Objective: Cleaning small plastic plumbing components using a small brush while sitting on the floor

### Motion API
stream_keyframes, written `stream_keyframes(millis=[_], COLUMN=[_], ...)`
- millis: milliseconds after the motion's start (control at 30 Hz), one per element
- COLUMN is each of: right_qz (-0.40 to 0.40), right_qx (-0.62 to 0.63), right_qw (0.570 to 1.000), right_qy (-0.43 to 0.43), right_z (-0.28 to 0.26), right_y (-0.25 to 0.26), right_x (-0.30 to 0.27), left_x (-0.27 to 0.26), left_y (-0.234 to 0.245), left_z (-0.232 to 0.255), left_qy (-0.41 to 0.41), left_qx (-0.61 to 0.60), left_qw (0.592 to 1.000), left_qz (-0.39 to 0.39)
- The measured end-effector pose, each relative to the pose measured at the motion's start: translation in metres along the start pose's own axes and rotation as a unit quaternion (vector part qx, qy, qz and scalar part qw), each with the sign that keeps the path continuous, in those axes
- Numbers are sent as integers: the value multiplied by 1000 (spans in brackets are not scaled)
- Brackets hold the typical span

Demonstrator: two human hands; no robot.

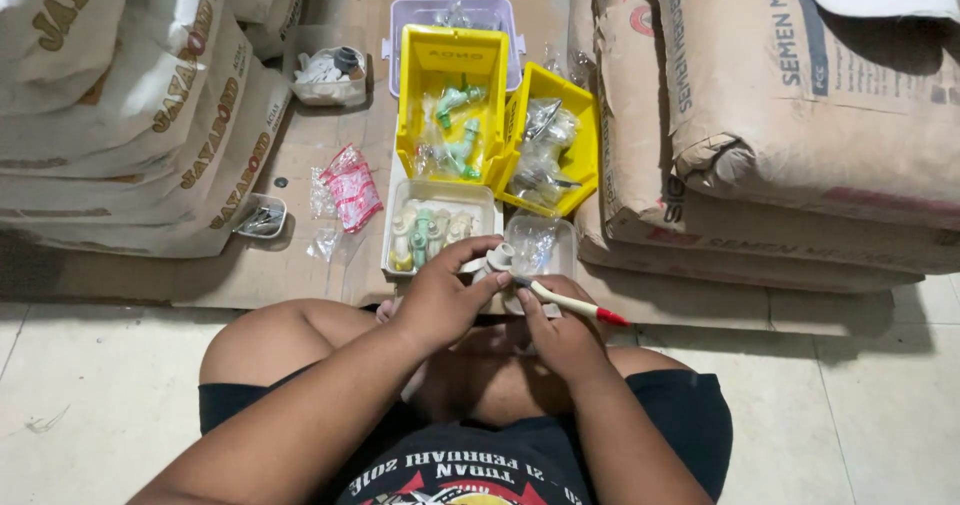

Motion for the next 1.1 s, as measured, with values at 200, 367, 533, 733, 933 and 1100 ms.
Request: stream_keyframes(millis=[200,367,533,733,933,1100], right_qz=[120,-2,-80,50,148,139], right_qx=[75,53,67,140,119,91], right_qw=[974,995,992,974,915,919], right_qy=[178,88,74,171,356,358], right_z=[-58,-21,-15,-62,-103,-107], right_y=[58,35,20,59,78,66], right_x=[-11,2,-1,-8,-17,-9], left_x=[1,1,29,19,16,0], left_y=[-6,-3,8,15,23,15], left_z=[-16,-23,-40,-14,19,23], left_qy=[-10,-47,-66,-83,-138,-164], left_qx=[-99,-178,-286,-332,-341,-294], left_qw=[995,983,956,940,930,942], left_qz=[-17,13,1,4,-17,3])
Point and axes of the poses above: each hand's wrist, its own x-axis towards the middle knuckle, its own y-axis out of the back of the hand, z = x × y, the point moved 7 cm from there along x, towards the middle knuckle, and after that the axes turned 3 degrees about y, right-handed, at the moved point
